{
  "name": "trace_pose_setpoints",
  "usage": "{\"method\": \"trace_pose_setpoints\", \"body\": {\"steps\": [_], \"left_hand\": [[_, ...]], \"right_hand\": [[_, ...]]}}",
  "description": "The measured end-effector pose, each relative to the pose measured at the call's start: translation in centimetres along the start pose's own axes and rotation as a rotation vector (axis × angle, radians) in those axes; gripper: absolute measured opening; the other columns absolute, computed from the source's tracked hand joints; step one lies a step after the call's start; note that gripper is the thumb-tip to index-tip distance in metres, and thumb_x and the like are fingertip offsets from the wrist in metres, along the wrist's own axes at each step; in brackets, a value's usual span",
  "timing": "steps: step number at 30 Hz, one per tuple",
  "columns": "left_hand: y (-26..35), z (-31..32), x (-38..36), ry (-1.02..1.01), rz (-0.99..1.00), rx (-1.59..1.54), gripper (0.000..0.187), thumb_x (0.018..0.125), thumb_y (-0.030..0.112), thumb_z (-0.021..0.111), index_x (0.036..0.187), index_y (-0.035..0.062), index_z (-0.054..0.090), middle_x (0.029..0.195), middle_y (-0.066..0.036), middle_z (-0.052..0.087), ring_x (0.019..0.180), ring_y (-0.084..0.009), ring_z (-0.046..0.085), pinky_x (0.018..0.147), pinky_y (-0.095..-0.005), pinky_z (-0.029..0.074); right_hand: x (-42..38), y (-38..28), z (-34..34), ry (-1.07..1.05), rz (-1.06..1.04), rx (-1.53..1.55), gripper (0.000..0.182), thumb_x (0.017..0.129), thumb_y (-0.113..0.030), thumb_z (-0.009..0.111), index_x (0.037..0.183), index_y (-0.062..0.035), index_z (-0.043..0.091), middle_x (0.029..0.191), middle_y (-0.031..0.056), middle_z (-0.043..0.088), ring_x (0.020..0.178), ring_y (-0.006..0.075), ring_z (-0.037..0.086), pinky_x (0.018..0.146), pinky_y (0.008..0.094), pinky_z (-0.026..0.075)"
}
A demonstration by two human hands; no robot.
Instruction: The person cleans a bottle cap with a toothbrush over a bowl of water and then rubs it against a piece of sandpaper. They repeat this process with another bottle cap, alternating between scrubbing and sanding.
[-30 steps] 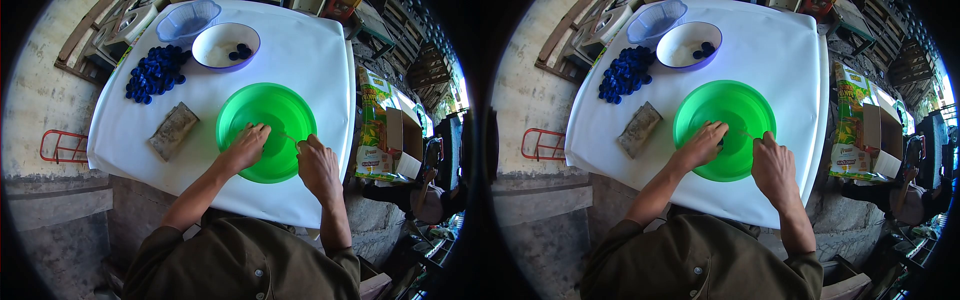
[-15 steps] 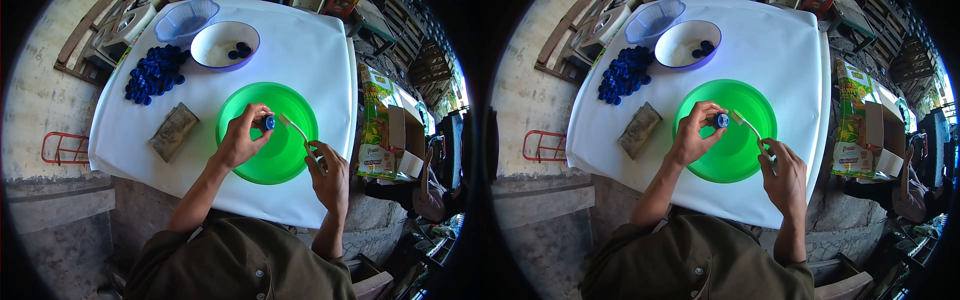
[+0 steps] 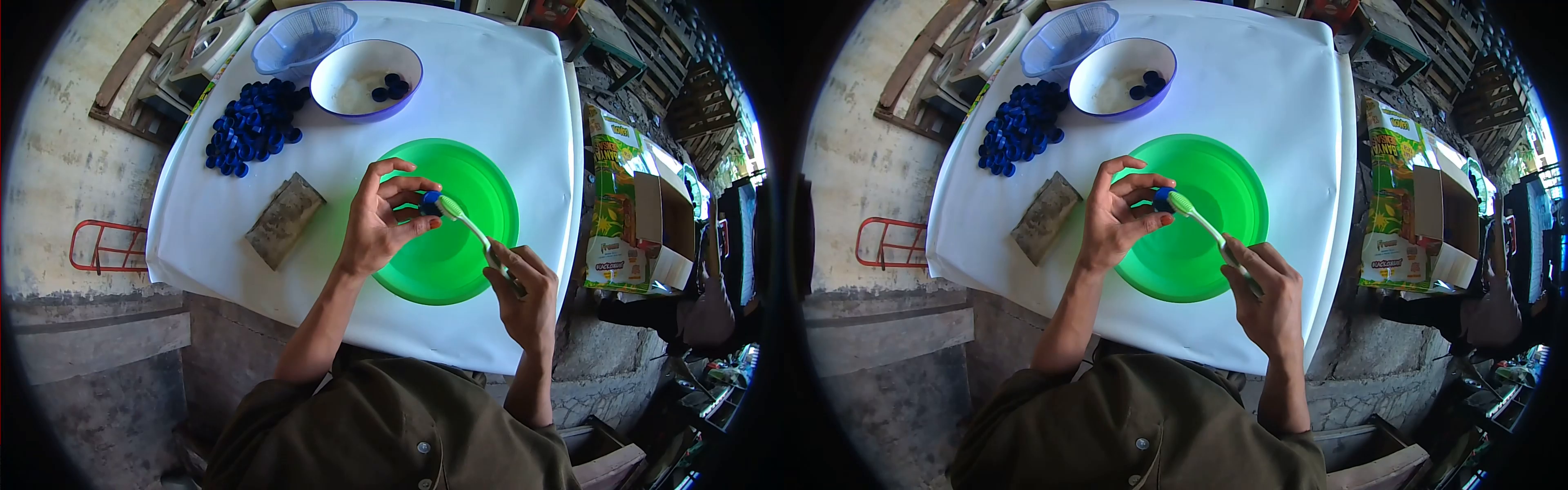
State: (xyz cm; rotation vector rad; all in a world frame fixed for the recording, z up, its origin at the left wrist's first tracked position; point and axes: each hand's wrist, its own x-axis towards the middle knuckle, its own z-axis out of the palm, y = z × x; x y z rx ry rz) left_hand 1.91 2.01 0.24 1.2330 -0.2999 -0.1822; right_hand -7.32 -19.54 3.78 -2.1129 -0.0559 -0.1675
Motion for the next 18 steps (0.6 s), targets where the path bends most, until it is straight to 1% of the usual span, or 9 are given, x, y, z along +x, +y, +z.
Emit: {"method": "trace_pose_setpoints", "body": {"steps": [1, 2, 4, 7, 8, 10, 14, 17, 18], "left_hand": [[0.1, 0.0, -0.1, 0.001, -0.004, -0.001, 0.065, 0.079, -0.006, 0.078, 0.131, 0.004, 0.039, 0.118, -0.021, 0.064, 0.103, -0.0212, 0.067, 0.085, -0.0328, 0.06], [0.1, 0.3, -0.1, -0.007, -0.012, 0.0, 0.066, 0.079, -0.006, 0.079, 0.131, 0.0039, 0.039, 0.118, -0.021, 0.064, 0.104, -0.0215, 0.067, 0.085, -0.0329, 0.061], [0.1, 0.9, -0.2, -0.024, -0.03, 0.0, 0.066, 0.078, -0.007, 0.079, 0.131, 0.0037, 0.04, 0.119, -0.021, 0.064, 0.105, -0.022, 0.066, 0.085, -0.0333, 0.061], [0.1, 0.8, 0.1, -0.048, 0.073, 0.074, 0.062, 0.08, -0.008, 0.076, 0.13, 0.002, 0.041, 0.118, -0.019, 0.064, 0.102, -0.0231, 0.067, 0.084, -0.0362, 0.062], [0.6, 0.9, 0.0, -0.03, 0.016, -0.009, 0.063, 0.08, -0.007, 0.078, 0.131, 0.0023, 0.041, 0.117, -0.018, 0.064, 0.103, -0.0228, 0.067, 0.086, -0.0363, 0.061], [0.3, 0.7, -0.2, -0.039, 0.01, 0.016, 0.063, 0.079, -0.006, 0.078, 0.13, 0.0024, 0.042, 0.117, -0.018, 0.064, 0.103, -0.0226, 0.067, 0.086, -0.0363, 0.061], [0.2, 0.9, -0.2, -0.053, 0.007, 0.051, 0.061, 0.08, -0.005, 0.078, 0.13, 0.0027, 0.042, 0.117, -0.018, 0.063, 0.102, -0.0223, 0.066, 0.087, -0.0359, 0.061], [0.3, 1.2, -0.1, -0.064, -0.004, 0.041, 0.06, 0.081, -0.005, 0.077, 0.13, 0.0026, 0.043, 0.118, -0.018, 0.063, 0.103, -0.0223, 0.066, 0.088, -0.035, 0.06], [0.4, 1.2, 0.0, -0.064, -0.011, 0.032, 0.06, 0.081, -0.005, 0.076, 0.13, 0.0025, 0.043, 0.119, -0.017, 0.063, 0.103, -0.0222, 0.066, 0.088, -0.0346, 0.06]], "right_hand": [[0.0, -0.3, -0.3, 0.005, 0.029, -0.016, 0.038, 0.082, 0.005, 0.072, 0.119, -0.0029, 0.071, 0.09, 0.0139, 0.069, 0.075, 0.0273, 0.068, 0.067, 0.0358, 0.053], [0.2, -0.4, -0.2, 0.021, -0.012, -0.067, 0.039, 0.082, 0.005, 0.073, 0.119, -0.003, 0.071, 0.089, 0.014, 0.068, 0.075, 0.0267, 0.068, 0.066, 0.0352, 0.053], [0.3, -0.7, 0.2, 0.012, -0.032, -0.03, 0.039, 0.082, 0.005, 0.073, 0.12, -0.0037, 0.071, 0.09, 0.0139, 0.069, 0.075, 0.0263, 0.068, 0.066, 0.035, 0.053], [0.1, -0.8, 0.4, -0.028, -0.033, 0.027, 0.039, 0.082, 0.004, 0.073, 0.119, -0.0054, 0.072, 0.089, 0.0135, 0.069, 0.074, 0.0256, 0.069, 0.066, 0.0356, 0.053], [-0.1, -0.4, 0.3, -0.041, -0.031, 0.044, 0.039, 0.082, 0.004, 0.073, 0.119, -0.0056, 0.072, 0.089, 0.0134, 0.069, 0.074, 0.0253, 0.069, 0.066, 0.0357, 0.053], [-0.3, 0.1, 0.0, -0.036, -0.004, 0.067, 0.038, 0.081, 0.003, 0.074, 0.118, -0.006, 0.073, 0.087, 0.0127, 0.069, 0.072, 0.0234, 0.068, 0.065, 0.0349, 0.052], [0.2, 0.0, -0.7, -0.01, 0.066, -0.033, 0.038, 0.081, 0.003, 0.075, 0.118, -0.0058, 0.073, 0.085, 0.0125, 0.068, 0.07, 0.0217, 0.066, 0.063, 0.0319, 0.05], [0.3, -0.2, 0.1, 0.003, -0.015, 0.036, 0.038, 0.081, 0.003, 0.075, 0.118, -0.0052, 0.072, 0.085, 0.0126, 0.067, 0.069, 0.0212, 0.065, 0.062, 0.031, 0.05], [0.3, 0.0, 0.1, -0.03, -0.013, 0.065, 0.038, 0.081, 0.003, 0.074, 0.118, -0.0044, 0.072, 0.086, 0.012, 0.068, 0.07, 0.0194, 0.065, 0.062, 0.0302, 0.049]]}}
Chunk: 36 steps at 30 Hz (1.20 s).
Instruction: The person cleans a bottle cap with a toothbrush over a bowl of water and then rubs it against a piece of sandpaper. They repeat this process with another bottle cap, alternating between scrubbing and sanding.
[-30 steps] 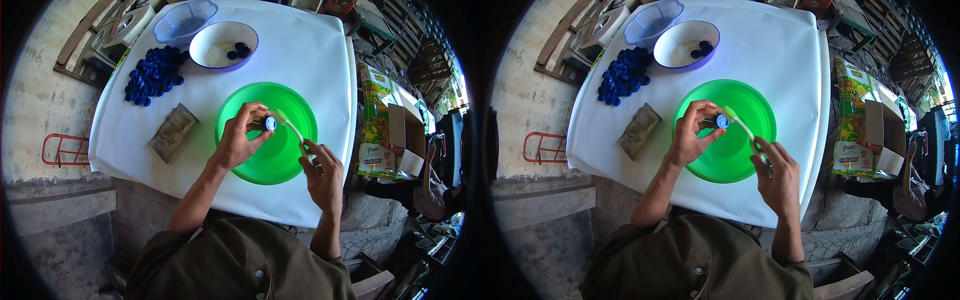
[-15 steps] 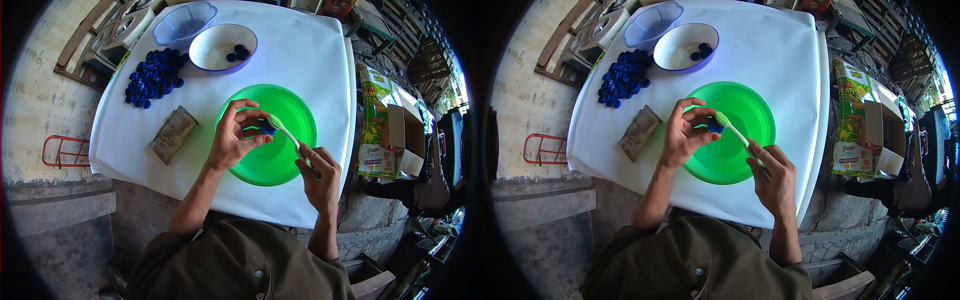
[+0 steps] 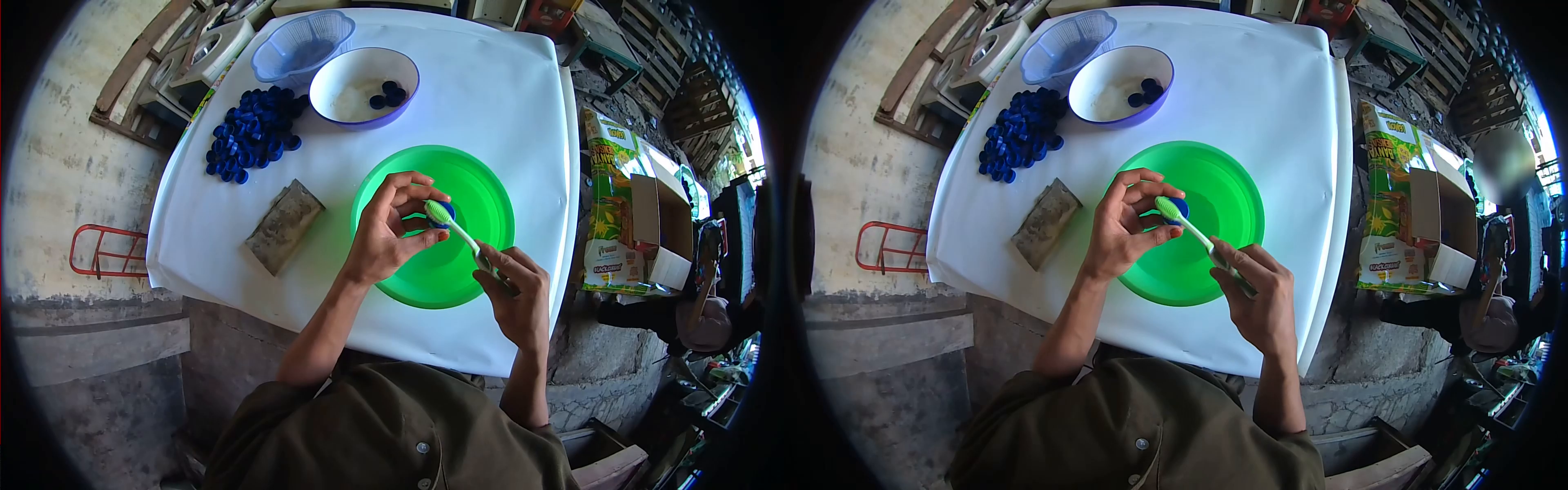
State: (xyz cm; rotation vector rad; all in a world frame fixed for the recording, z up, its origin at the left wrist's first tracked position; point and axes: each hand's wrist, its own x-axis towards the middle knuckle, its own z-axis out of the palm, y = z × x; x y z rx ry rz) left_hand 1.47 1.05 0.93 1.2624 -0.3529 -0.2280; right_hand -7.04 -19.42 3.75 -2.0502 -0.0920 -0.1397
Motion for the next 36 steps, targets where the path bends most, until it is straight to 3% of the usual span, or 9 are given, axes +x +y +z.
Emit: {"method": "trace_pose_setpoints", "body": {"steps": [3, 8, 11, 16, 20, 25, 27, 29, 36], "left_hand": [[-0.3, -0.6, 0.2, 0.05, 0.086, 0.118, 0.054, 0.083, -0.005, 0.075, 0.128, 0.0019, 0.045, 0.119, -0.018, 0.064, 0.106, -0.0205, 0.065, 0.088, -0.0319, 0.06], [1.6, -0.3, 0.1, 0.176, 0.6, 0.906, 0.051, 0.077, 0.002, 0.081, 0.12, 0.0077, 0.056, 0.112, -0.007, 0.069, 0.1, -0.0243, 0.059, 0.085, -0.0374, 0.046], [-1.3, 0.2, -0.5, 0.022, 0.204, 1.156, 0.046, 0.076, 0.002, 0.08, 0.116, 0.0095, 0.06, 0.113, -0.007, 0.068, 0.104, -0.0272, 0.058, 0.088, -0.0387, 0.046], [-0.5, 0.9, -0.6, 0.157, 0.444, 0.886, 0.044, 0.079, 0.0, 0.076, 0.118, 0.0068, 0.057, 0.108, -0.009, 0.066, 0.1, -0.0294, 0.06, 0.084, -0.038, 0.05], [-2.9, 1.1, -1.2, 0.045, 0.148, 1.008, 0.043, 0.08, -0.001, 0.074, 0.119, 0.0054, 0.057, 0.108, -0.013, 0.066, 0.098, -0.0315, 0.061, 0.085, -0.0397, 0.05], [-0.4, 1.8, -0.9, 0.074, 0.321, 0.959, 0.041, 0.081, -0.001, 0.071, 0.118, 0.0037, 0.054, 0.109, -0.016, 0.063, 0.096, -0.0357, 0.061, 0.086, -0.043, 0.052], [-2.1, 1.1, -1.0, -0.04, 0.083, 0.992, 0.042, 0.082, -0.001, 0.07, 0.119, 0.0036, 0.053, 0.11, -0.017, 0.063, 0.1, -0.0367, 0.061, 0.087, -0.0447, 0.052], [-2.1, 1.6, -1.6, 0.009, 0.268, 0.929, 0.044, 0.082, -0.001, 0.07, 0.122, 0.0025, 0.051, 0.116, -0.018, 0.061, 0.107, -0.0364, 0.059, 0.09, -0.0452, 0.051], [1.8, 0.1, -2.8, -0.008, 0.276, 0.748, 0.031, 0.083, 0.002, 0.07, 0.113, 0.0049, 0.064, 0.112, -0.014, 0.06, 0.102, -0.0306, 0.062, 0.088, -0.0396, 0.053]], "right_hand": [[-0.4, 0.8, -1.2, -0.021, 0.062, -0.017, 0.038, 0.081, 0.003, 0.075, 0.118, -0.0038, 0.072, 0.086, 0.0102, 0.067, 0.07, 0.0166, 0.064, 0.061, 0.0297, 0.049], [-0.8, 1.7, -2.7, 0.135, 0.121, -0.06, 0.039, 0.081, 0.002, 0.075, 0.12, -0.004, 0.072, 0.075, 0.0041, 0.057, 0.06, 0.0078, 0.045, 0.052, 0.0272, 0.039], [-0.6, 1.3, -2.6, 0.111, 0.125, -0.07, 0.04, 0.082, 0.001, 0.075, 0.121, -0.0042, 0.071, 0.075, 0.004, 0.057, 0.06, 0.0082, 0.044, 0.052, 0.0274, 0.039], [-0.8, 1.5, -2.4, 0.102, 0.154, -0.077, 0.039, 0.082, 0.001, 0.075, 0.12, -0.0042, 0.071, 0.076, 0.0046, 0.059, 0.06, 0.0096, 0.046, 0.053, 0.0275, 0.04], [-0.8, 1.7, -2.1, 0.106, 0.151, -0.057, 0.039, 0.082, 0.002, 0.074, 0.12, -0.0032, 0.071, 0.077, 0.005, 0.059, 0.061, 0.0099, 0.048, 0.054, 0.0271, 0.041], [-1.1, 2.4, -2.2, 0.09, 0.21, -0.046, 0.04, 0.081, 0.005, 0.074, 0.121, 0.0026, 0.069, 0.083, 0.0041, 0.06, 0.066, 0.0077, 0.048, 0.055, 0.0248, 0.043], [-1.0, 2.6, -2.1, 0.078, 0.204, -0.047, 0.04, 0.081, 0.006, 0.072, 0.121, 0.0029, 0.068, 0.083, 0.0036, 0.06, 0.065, 0.0075, 0.048, 0.054, 0.0238, 0.042], [-0.9, 2.3, -2.2, 0.07, 0.198, -0.044, 0.04, 0.081, 0.006, 0.071, 0.121, 0.0027, 0.068, 0.083, 0.0035, 0.06, 0.064, 0.0076, 0.05, 0.054, 0.0236, 0.043], [-0.8, 4.1, -2.2, 0.051, 0.191, -0.003, 0.036, 0.085, 0.0, 0.072, 0.121, 0.0043, 0.067, 0.08, 0.0026, 0.059, 0.056, 0.0061, 0.049, 0.047, 0.0222, 0.037]]}}
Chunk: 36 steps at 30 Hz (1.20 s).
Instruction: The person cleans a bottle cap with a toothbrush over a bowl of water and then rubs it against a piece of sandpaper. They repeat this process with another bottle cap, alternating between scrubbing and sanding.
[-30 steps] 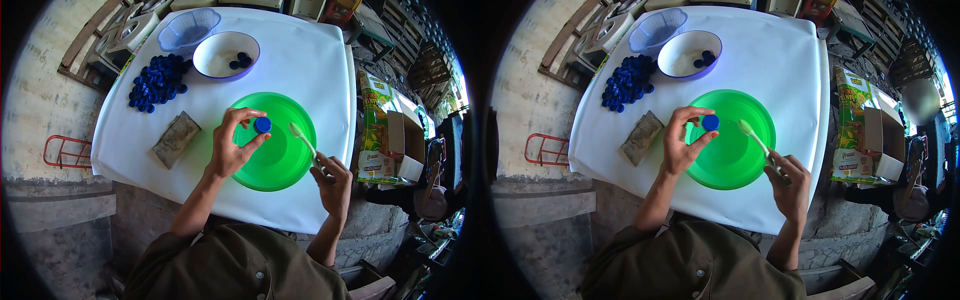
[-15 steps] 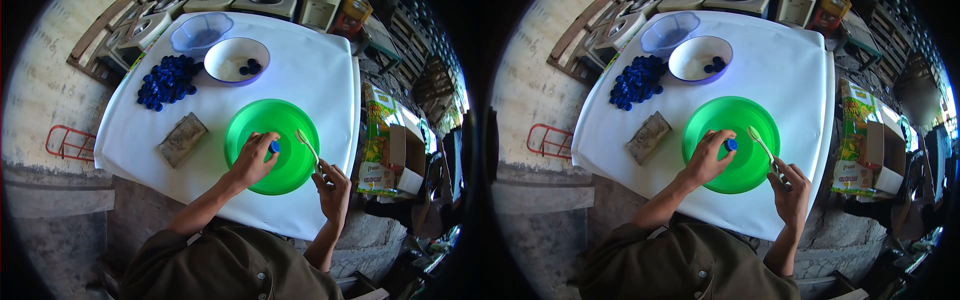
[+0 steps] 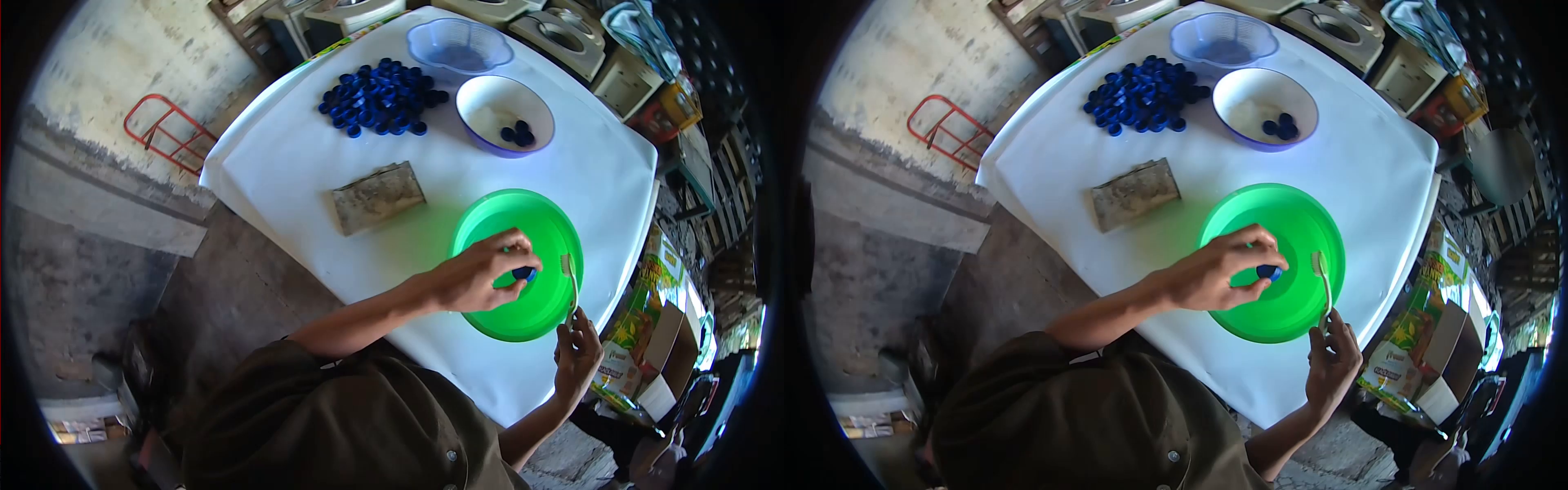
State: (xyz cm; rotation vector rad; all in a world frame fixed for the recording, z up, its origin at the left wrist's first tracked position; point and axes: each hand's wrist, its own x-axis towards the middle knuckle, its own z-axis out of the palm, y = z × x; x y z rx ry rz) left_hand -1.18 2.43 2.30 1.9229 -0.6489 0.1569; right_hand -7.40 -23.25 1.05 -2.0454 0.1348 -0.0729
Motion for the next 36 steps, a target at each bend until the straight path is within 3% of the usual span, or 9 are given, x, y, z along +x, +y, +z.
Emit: {"method": "trace_pose_setpoints", "body": {"steps": [3, 5, 6, 8, 9, 18, 21, 26, 36], "left_hand": [[-1.5, -3.9, -0.9, 0.219, 0.049, 0.044, 0.028, 0.081, 0.001, 0.071, 0.108, 0.0048, 0.068, 0.105, -0.012, 0.064, 0.098, -0.0245, 0.065, 0.083, -0.0345, 0.055], [-3.2, -6.4, -2.8, 0.37, -0.113, 0.186, 0.031, 0.08, 0.001, 0.07, 0.111, 0.0011, 0.065, 0.103, -0.014, 0.066, 0.088, -0.0251, 0.067, 0.079, -0.0346, 0.056], [-4.3, -7.7, -3.9, 0.415, -0.19, 0.223, 0.033, 0.079, 0.001, 0.071, 0.111, 0.0012, 0.065, 0.105, -0.015, 0.067, 0.089, -0.0252, 0.067, 0.079, -0.0349, 0.056], [-7.1, -10.0, -6.4, 0.462, -0.335, 0.405, 0.034, 0.077, 0.003, 0.074, 0.11, 0.0011, 0.065, 0.101, -0.016, 0.068, 0.092, -0.0306, 0.067, 0.084, -0.0389, 0.054], [-8.6, -10.7, -7.7, 0.485, -0.407, 0.499, 0.036, 0.077, 0.0, 0.076, 0.111, 0.004, 0.067, 0.102, -0.014, 0.07, 0.094, -0.0252, 0.069, 0.08, -0.0351, 0.056], [-12.4, -11.0, -10.6, 0.479, -0.426, 0.59, 0.037, 0.077, 0.001, 0.078, 0.112, 0.0035, 0.067, 0.103, -0.014, 0.072, 0.095, -0.0275, 0.068, 0.085, -0.0388, 0.055], [-12.5, -10.8, -10.5, 0.504, -0.421, 0.548, 0.036, 0.077, 0.001, 0.079, 0.111, 0.0036, 0.067, 0.103, -0.014, 0.072, 0.092, -0.0273, 0.068, 0.083, -0.0381, 0.055], [-11.5, -11.1, -9.5, 0.439, -0.514, 0.545, 0.027, 0.081, 0.006, 0.075, 0.106, 0.0036, 0.067, 0.106, -0.013, 0.07, 0.095, -0.0333, 0.066, 0.088, -0.0426, 0.052], [-11.9, -11.1, -8.7, 0.489, -0.568, 0.454, 0.025, 0.08, 0.005, 0.074, 0.104, 0.0041, 0.067, 0.106, -0.015, 0.069, 0.107, -0.0327, 0.061, 0.096, -0.0432, 0.047]], "right_hand": [[0.1, 0.6, -0.2, -0.002, 0.005, 0.042, 0.035, 0.087, -0.001, 0.07, 0.122, 0.0049, 0.066, 0.078, 0.0022, 0.057, 0.051, 0.0052, 0.046, 0.044, 0.0228, 0.032], [0.2, 0.9, -0.5, 0.004, 0.032, 0.031, 0.036, 0.087, 0.0, 0.069, 0.122, 0.0048, 0.066, 0.077, 0.0022, 0.057, 0.05, 0.005, 0.045, 0.044, 0.0231, 0.03], [0.2, 2.0, -0.2, 0.048, -0.02, 0.037, 0.037, 0.09, -0.009, 0.07, 0.126, 0.0001, 0.065, 0.056, -0.0038, 0.05, 0.046, 0.0021, 0.037, 0.042, 0.0217, 0.021], [0.3, 1.9, -0.2, 0.033, -0.016, 0.001, 0.037, 0.09, -0.009, 0.07, 0.126, 0.0003, 0.065, 0.056, -0.0036, 0.05, 0.045, 0.002, 0.038, 0.042, 0.0216, 0.022], [0.4, 1.9, -0.2, 0.027, -0.015, -0.017, 0.037, 0.09, -0.009, 0.07, 0.125, 0.0004, 0.065, 0.055, -0.0036, 0.05, 0.045, 0.0019, 0.038, 0.041, 0.0215, 0.022], [1.3, 0.4, 0.9, -0.078, -0.062, -0.019, 0.038, 0.09, -0.009, 0.07, 0.126, 0.0017, 0.065, 0.055, -0.0028, 0.05, 0.045, 0.0024, 0.037, 0.042, 0.0215, 0.022], [1.2, -0.2, 0.6, -0.113, -0.061, -0.018, 0.038, 0.088, -0.003, 0.071, 0.124, 0.0059, 0.064, 0.079, 0.0035, 0.061, 0.052, 0.0054, 0.047, 0.043, 0.022, 0.034], [1.0, -0.2, 1.0, -0.133, -0.051, -0.015, 0.037, 0.088, -0.005, 0.072, 0.123, 0.007, 0.065, 0.081, 0.0041, 0.061, 0.052, 0.0061, 0.049, 0.043, 0.0223, 0.034], [0.6, -0.3, 1.1, -0.153, -0.039, -0.006, 0.038, 0.089, -0.005, 0.071, 0.124, 0.0065, 0.064, 0.08, 0.0036, 0.06, 0.052, 0.0056, 0.048, 0.043, 0.022, 0.035]]}}
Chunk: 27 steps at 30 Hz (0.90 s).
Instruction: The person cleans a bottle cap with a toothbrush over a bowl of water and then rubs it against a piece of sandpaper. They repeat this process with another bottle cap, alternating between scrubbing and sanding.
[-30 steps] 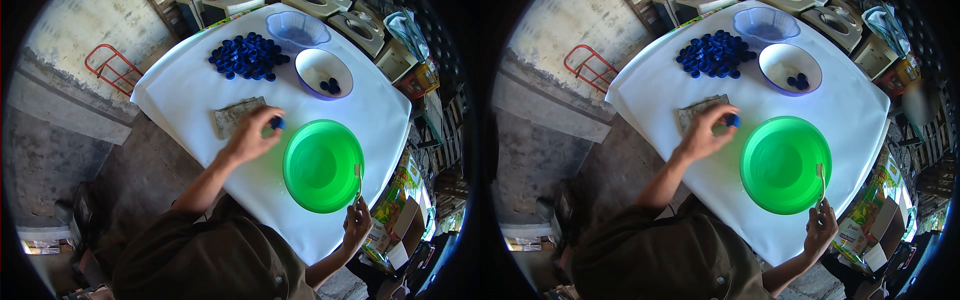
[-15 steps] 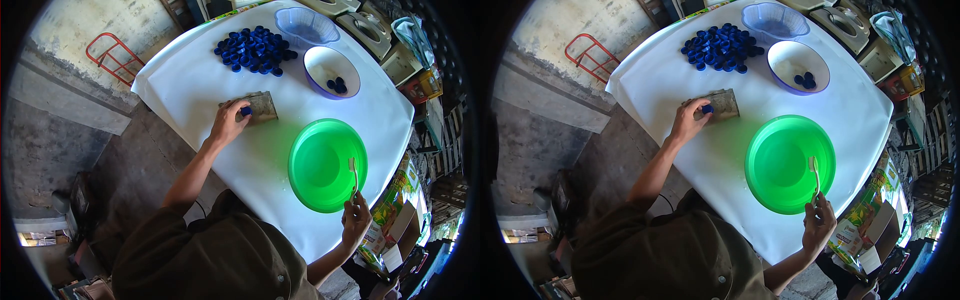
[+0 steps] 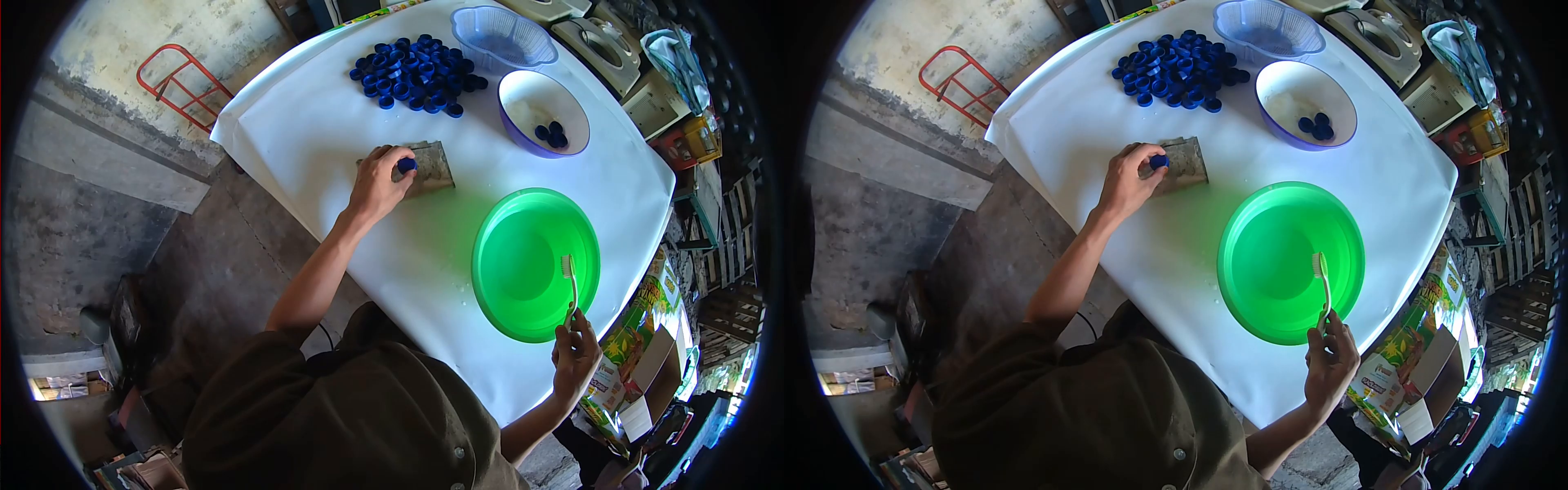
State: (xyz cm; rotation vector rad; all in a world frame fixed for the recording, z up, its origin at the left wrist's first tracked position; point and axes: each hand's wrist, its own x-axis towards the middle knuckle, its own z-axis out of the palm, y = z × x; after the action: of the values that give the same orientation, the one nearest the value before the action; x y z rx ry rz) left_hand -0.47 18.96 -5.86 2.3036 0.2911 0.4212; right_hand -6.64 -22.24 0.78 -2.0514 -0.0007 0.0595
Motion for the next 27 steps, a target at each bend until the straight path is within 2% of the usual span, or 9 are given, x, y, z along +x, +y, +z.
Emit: {"method": "trace_pose_setpoints", "body": {"steps": [2, 5, 9, 10, 13, 14, 17, 21, 27], "left_hand": [[-1.8, 1.2, -0.3, 0.01, 0.111, 0.135, 0.026, 0.08, 0.005, 0.074, 0.105, 0.0047, 0.067, 0.105, -0.015, 0.068, 0.107, -0.0329, 0.062, 0.096, -0.0434, 0.048], [-0.4, 0.3, 0.2, -0.033, 0.096, 0.227, 0.027, 0.081, 0.006, 0.073, 0.107, 0.0059, 0.067, 0.104, -0.014, 0.068, 0.107, -0.033, 0.061, 0.097, -0.044, 0.047], [1.0, 0.1, 0.6, 0.092, 0.137, -0.026, 0.034, 0.079, -0.001, 0.073, 0.112, 0.0058, 0.068, 0.098, -0.011, 0.067, 0.088, -0.0252, 0.066, 0.079, -0.0373, 0.055], [1.3, 0.0, 0.5, 0.1, 0.133, -0.116, 0.033, 0.079, -0.001, 0.073, 0.111, 0.0055, 0.068, 0.099, -0.01, 0.066, 0.088, -0.0255, 0.066, 0.08, -0.0369, 0.055], [0.9, 0.5, 0.1, 0.117, 0.17, -0.313, 0.03, 0.078, -0.003, 0.073, 0.106, 0.0039, 0.068, 0.102, -0.01, 0.065, 0.09, -0.0251, 0.066, 0.082, -0.0352, 0.055], [0.5, 0.9, 0.1, 0.122, 0.193, -0.367, 0.028, 0.077, -0.004, 0.074, 0.104, 0.0032, 0.068, 0.103, -0.009, 0.065, 0.09, -0.0248, 0.066, 0.082, -0.0345, 0.055], [-0.5, 1.4, -0.1, 0.097, 0.269, -0.141, 0.019, 0.078, 0.001, 0.074, 0.096, 0.0027, 0.067, 0.101, -0.011, 0.064, 0.089, -0.0263, 0.067, 0.083, -0.0376, 0.054], [-1.7, 1.8, -0.8, 0.022, 0.272, 0.107, 0.017, 0.077, 0.004, 0.077, 0.089, 0.0023, 0.066, 0.102, -0.01, 0.063, 0.106, -0.0314, 0.058, 0.095, -0.0407, 0.048], [-0.7, 1.5, -0.7, 0.05, 0.218, -0.002, 0.013, 0.077, 0.004, 0.077, 0.083, 0.0014, 0.066, 0.103, -0.008, 0.063, 0.107, -0.0289, 0.056, 0.097, -0.0406, 0.046]], "right_hand": [[-0.1, -0.2, 0.3, 0.036, 0.026, 0.04, 0.033, 0.089, -0.007, 0.072, 0.119, 0.0062, 0.065, 0.079, 0.0032, 0.06, 0.051, 0.0052, 0.046, 0.043, 0.0219, 0.034], [0.4, -0.3, 0.7, 0.119, 0.108, 0.028, 0.026, 0.091, -0.012, 0.072, 0.109, 0.0039, 0.063, 0.076, 0.0017, 0.057, 0.05, 0.0048, 0.042, 0.042, 0.0217, 0.032], [1.4, 2.4, 1.5, 0.362, 0.119, 0.019, 0.028, 0.092, -0.022, 0.073, 0.1, -0.0012, 0.055, 0.073, 0.0002, 0.05, 0.049, 0.0048, 0.038, 0.041, 0.0214, 0.029], [1.5, 2.5, 1.5, 0.372, 0.203, -0.033, 0.037, 0.091, -0.027, 0.075, 0.107, -0.0012, 0.053, 0.078, 0.0028, 0.048, 0.057, 0.0088, 0.045, 0.048, 0.0242, 0.037], [2.3, 4.1, 2.9, 0.444, 0.174, 0.012, 0.043, 0.09, -0.03, 0.076, 0.11, 0.0002, 0.052, 0.086, 0.0077, 0.05, 0.07, 0.0144, 0.05, 0.062, 0.0301, 0.045], [2.8, 5.5, 3.7, 0.508, 0.097, 0.138, 0.041, 0.091, -0.027, 0.074, 0.111, 0.0008, 0.051, 0.091, 0.0087, 0.05, 0.079, 0.0175, 0.05, 0.073, 0.0341, 0.045], [3.9, 6.9, 3.7, 0.467, 0.115, 0.349, 0.034, 0.093, -0.022, 0.07, 0.107, 0.0003, 0.05, 0.089, 0.0065, 0.05, 0.077, 0.0164, 0.049, 0.071, 0.0318, 0.043], [4.5, 5.6, 3.5, 0.481, 0.137, 0.258, 0.029, 0.094, -0.021, 0.068, 0.103, -0.0011, 0.05, 0.086, 0.005, 0.05, 0.076, 0.0148, 0.047, 0.069, 0.0303, 0.042], [4.7, 5.4, 2.7, 0.481, 0.095, 0.191, 0.031, 0.095, -0.027, 0.069, 0.101, -0.0033, 0.05, 0.082, 0.0039, 0.049, 0.073, 0.0125, 0.047, 0.063, 0.0276, 0.041]]}}
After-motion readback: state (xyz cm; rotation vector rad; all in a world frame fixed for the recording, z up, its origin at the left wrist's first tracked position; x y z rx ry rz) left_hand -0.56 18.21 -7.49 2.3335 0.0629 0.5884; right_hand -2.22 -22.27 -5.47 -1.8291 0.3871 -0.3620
